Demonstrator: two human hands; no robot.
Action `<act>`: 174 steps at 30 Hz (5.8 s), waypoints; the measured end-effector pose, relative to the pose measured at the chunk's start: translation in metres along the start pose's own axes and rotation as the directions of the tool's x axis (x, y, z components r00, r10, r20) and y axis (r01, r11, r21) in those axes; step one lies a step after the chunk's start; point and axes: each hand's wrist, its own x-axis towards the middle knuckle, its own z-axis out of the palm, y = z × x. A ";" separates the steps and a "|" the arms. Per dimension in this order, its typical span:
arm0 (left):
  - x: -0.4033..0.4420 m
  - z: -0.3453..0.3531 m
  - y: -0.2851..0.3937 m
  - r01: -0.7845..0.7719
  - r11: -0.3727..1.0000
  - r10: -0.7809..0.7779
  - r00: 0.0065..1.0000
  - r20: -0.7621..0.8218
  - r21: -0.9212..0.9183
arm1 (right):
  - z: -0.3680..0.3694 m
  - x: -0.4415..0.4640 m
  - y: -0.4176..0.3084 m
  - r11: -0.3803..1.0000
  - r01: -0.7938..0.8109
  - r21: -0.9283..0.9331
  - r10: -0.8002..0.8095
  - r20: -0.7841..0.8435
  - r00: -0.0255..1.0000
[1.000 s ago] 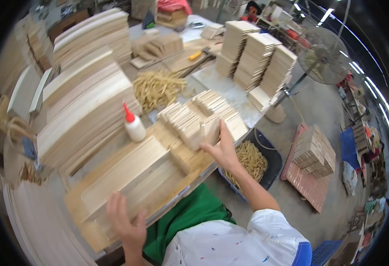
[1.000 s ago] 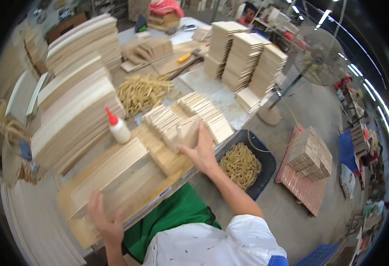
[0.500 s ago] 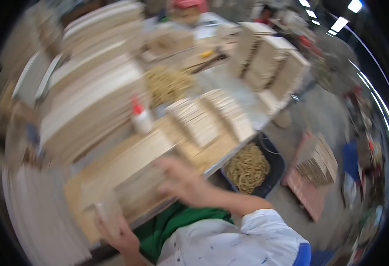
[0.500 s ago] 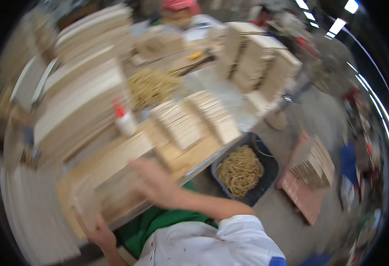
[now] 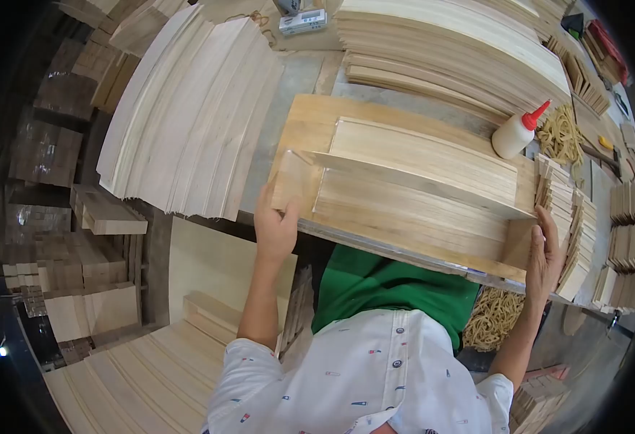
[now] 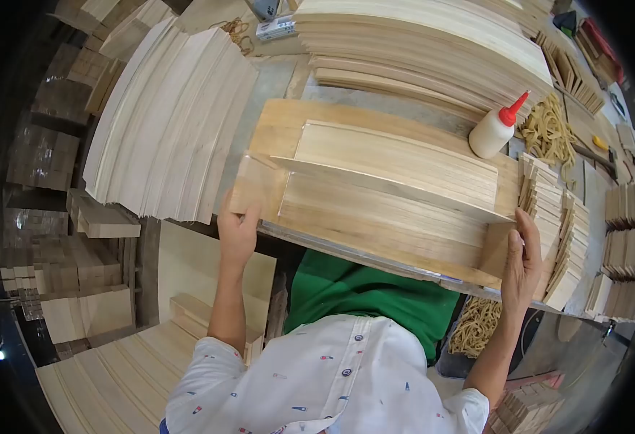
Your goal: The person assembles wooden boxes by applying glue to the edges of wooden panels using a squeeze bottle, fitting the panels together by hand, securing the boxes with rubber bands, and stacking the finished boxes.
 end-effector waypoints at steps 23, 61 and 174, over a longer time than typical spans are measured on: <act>-0.001 0.017 0.011 0.044 0.995 -0.059 0.983 0.175 0.086 | 0.004 0.001 0.001 0.999 -0.050 0.013 0.050 0.021 0.999; 0.149 0.043 0.176 -0.340 0.940 0.284 0.786 0.549 0.000 | -0.051 -0.036 -0.038 0.902 0.126 0.414 0.020 -0.331 0.943; 0.086 -0.035 0.073 -0.287 0.924 -0.052 0.560 0.827 0.252 | -0.040 0.003 0.027 0.832 -0.551 0.056 0.491 0.388 0.780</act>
